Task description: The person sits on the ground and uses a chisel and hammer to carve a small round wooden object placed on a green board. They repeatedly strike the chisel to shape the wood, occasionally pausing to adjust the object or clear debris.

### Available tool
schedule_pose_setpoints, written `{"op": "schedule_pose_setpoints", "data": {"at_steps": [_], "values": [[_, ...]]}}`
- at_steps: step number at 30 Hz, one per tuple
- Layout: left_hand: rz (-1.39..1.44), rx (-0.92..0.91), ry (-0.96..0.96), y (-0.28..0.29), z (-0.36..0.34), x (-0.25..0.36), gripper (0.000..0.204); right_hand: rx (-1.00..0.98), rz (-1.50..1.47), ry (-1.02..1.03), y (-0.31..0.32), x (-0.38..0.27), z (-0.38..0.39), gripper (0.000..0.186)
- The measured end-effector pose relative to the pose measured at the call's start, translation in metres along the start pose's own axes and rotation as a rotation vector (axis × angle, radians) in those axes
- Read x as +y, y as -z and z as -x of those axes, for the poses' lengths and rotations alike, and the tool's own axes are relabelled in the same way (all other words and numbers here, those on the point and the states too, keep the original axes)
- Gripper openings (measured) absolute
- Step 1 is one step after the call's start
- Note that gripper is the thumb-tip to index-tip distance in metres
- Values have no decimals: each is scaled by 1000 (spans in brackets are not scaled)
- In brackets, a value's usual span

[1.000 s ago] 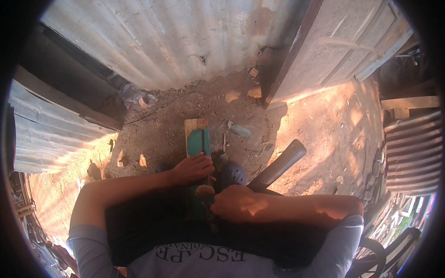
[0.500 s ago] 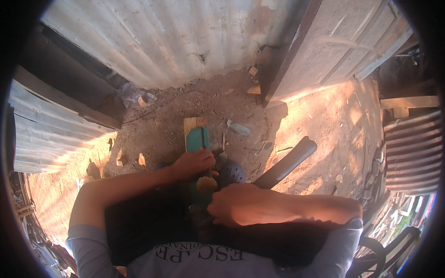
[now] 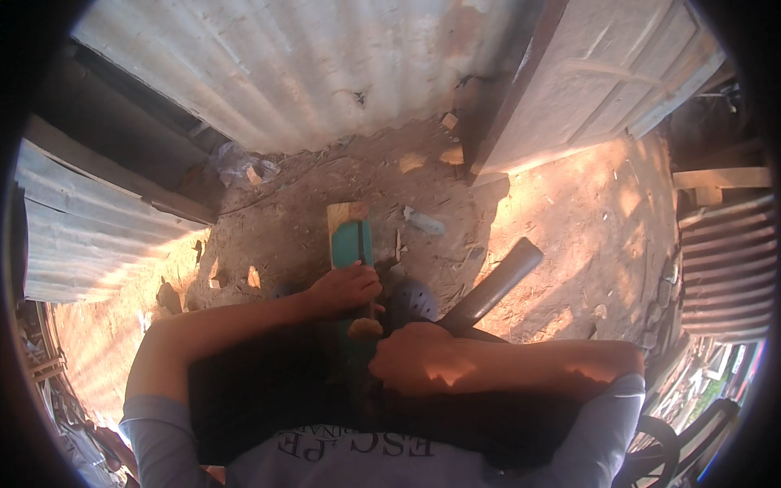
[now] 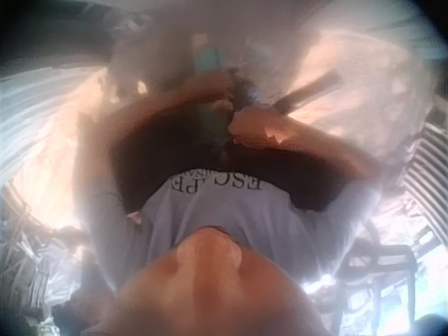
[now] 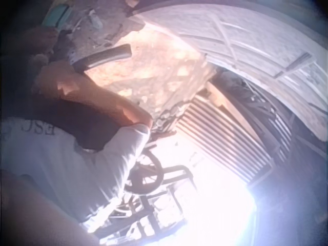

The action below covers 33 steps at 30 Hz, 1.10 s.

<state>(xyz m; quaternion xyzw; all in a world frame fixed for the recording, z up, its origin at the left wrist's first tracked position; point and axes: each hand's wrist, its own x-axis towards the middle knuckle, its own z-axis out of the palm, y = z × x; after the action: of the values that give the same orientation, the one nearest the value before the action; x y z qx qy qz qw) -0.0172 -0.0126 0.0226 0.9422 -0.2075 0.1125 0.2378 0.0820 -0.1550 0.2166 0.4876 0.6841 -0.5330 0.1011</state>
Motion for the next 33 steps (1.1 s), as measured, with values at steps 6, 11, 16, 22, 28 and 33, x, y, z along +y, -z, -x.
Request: {"op": "schedule_pose_setpoints", "data": {"at_steps": [6, 11, 16, 22, 28, 33], "values": [[-47, -108, 51, -2, 10, 0, 36, 84, -12, 108, 6, 2, 5, 25], [-121, -77, -43, -12, 11, 2, 35, 100, 27, -18, -8, 3, -3, 27], [-140, -136, -33, -11, 20, 3, 35, 11, 51, -27, -5, 5, -7, 24], [-192, -87, 23, -7, 20, -13, 35, 90, 16, 28, -2, 12, -4, 27], [-231, -160, -12, -11, 26, -12, 34, 100, -68, 71, -5, 17, 1, 30], [-157, -129, -3, -10, 23, -5, 33, 166, -10, 52, -2, 20, 5, 30]]}}
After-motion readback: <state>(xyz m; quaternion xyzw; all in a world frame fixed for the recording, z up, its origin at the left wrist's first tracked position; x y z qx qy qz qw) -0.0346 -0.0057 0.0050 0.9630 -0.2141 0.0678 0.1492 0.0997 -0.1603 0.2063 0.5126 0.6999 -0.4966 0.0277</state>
